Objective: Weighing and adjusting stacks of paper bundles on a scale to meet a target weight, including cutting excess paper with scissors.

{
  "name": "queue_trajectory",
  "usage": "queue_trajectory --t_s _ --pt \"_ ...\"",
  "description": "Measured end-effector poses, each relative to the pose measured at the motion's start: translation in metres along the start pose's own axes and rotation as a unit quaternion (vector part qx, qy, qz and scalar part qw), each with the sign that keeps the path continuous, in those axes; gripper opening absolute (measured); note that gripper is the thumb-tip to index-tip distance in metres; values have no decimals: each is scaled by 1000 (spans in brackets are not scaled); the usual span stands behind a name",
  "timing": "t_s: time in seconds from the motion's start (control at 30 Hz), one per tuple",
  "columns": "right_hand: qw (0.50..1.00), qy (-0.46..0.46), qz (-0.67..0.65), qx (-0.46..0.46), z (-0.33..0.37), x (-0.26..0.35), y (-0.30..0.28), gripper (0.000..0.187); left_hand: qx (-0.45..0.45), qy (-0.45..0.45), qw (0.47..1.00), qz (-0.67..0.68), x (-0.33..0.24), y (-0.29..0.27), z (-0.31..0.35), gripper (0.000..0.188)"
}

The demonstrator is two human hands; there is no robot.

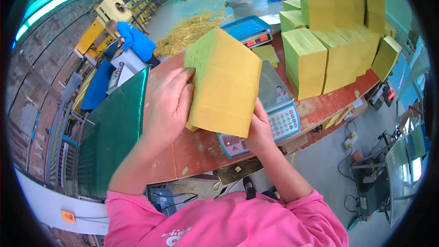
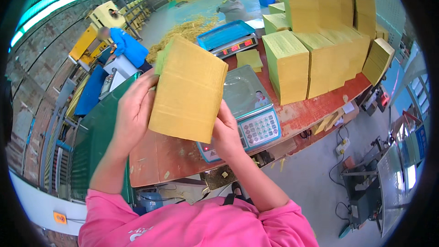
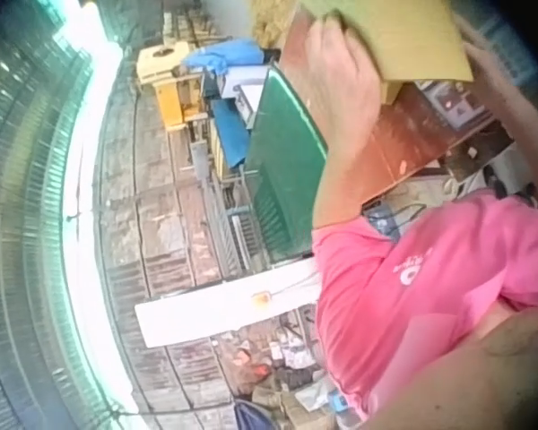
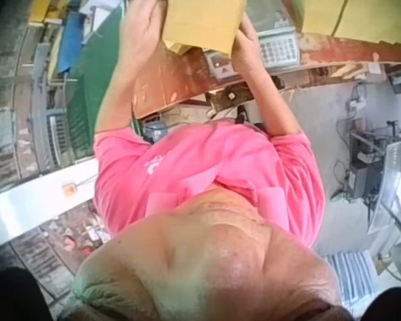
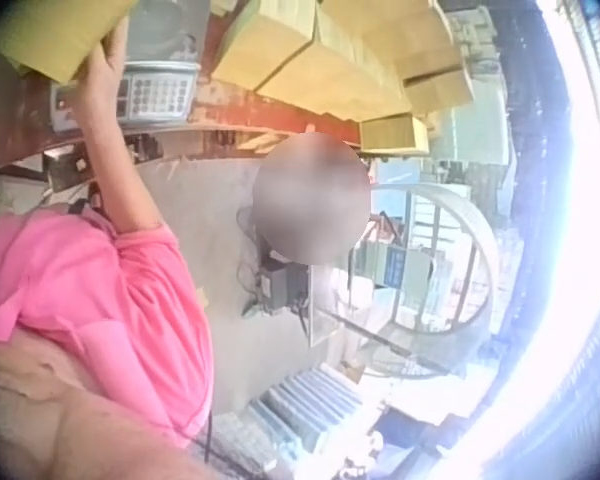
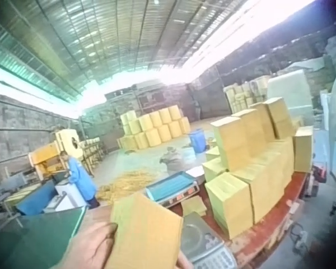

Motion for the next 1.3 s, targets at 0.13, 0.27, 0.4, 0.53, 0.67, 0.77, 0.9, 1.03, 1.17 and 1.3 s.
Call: queue_trajectory --t_s 0.13,0.27,0.4,0.53,0.67,0.77,0.9,1.03,1.17,1.3 --pt "943 -156 280 91 19 39 10 54 -22 -263 835 482 -3 45 46 34" --pt "837 -199 495 123 33 79 22 55 -91 -361 523 767 -33 112 91 47" --pt "709 -182 666 147 50 89 47 52 -104 -426 435 786 -73 135 107 53" --pt "679 -134 700 172 63 88 47 48 -113 -314 313 889 -114 139 121 56" --pt "693 -103 690 182 71 89 23 46 -118 -322 315 885 -127 142 144 53" --pt "761 -59 628 151 81 89 -6 44 -111 -431 334 831 -122 151 184 45" --pt "970 146 188 47 105 79 -67 49 -45 -443 591 673 -112 109 183 38" --pt "987 143 -26 -73 119 38 -91 54 63 -311 836 448 -102 40 136 43" --pt "940 237 -172 -175 119 7 -96 57 64 -309 844 434 -92 36 128 69" --pt "929 262 -170 -198 92 -13 -84 59 107 -411 722 546 -48 77 147 105"
Point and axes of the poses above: each hand's wrist, its own z-axis away from the middle knuckle, its own y-axis out of the palm, x = y × z, the point moved 3 cm from there along -z, towards the middle knuckle, and after that the axes turned 13 degrees about -z, right-handed, at the moved point
